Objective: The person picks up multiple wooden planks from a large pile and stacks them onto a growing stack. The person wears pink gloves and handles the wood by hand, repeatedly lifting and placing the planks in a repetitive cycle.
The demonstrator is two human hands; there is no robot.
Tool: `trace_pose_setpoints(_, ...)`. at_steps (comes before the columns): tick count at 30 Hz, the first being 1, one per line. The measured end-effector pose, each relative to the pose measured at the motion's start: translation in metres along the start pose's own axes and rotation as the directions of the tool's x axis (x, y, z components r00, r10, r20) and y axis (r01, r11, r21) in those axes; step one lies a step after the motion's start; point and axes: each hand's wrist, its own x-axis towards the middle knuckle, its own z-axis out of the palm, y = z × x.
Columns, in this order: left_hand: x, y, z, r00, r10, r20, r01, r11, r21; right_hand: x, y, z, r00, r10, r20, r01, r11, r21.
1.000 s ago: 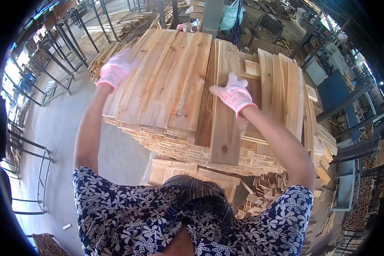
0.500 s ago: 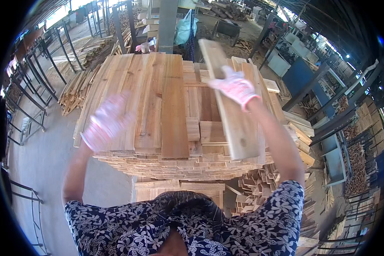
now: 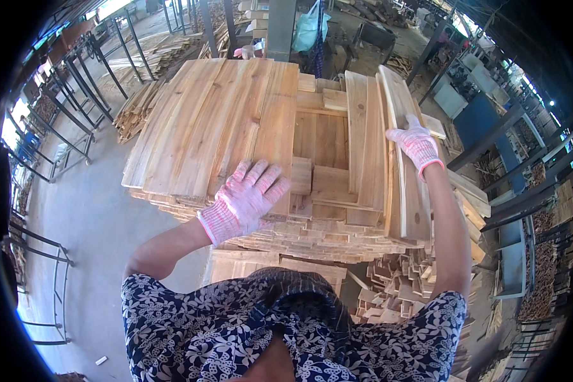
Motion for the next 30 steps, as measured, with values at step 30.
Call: trace_pose_setpoints(30,-0.101,-0.273,0.034,0.485,-0.825,0.291,0.844,0.354,-0.404,0.046,-0.137,0.157,0.902,-0.375,0.212,0.415,0.889,-0.195)
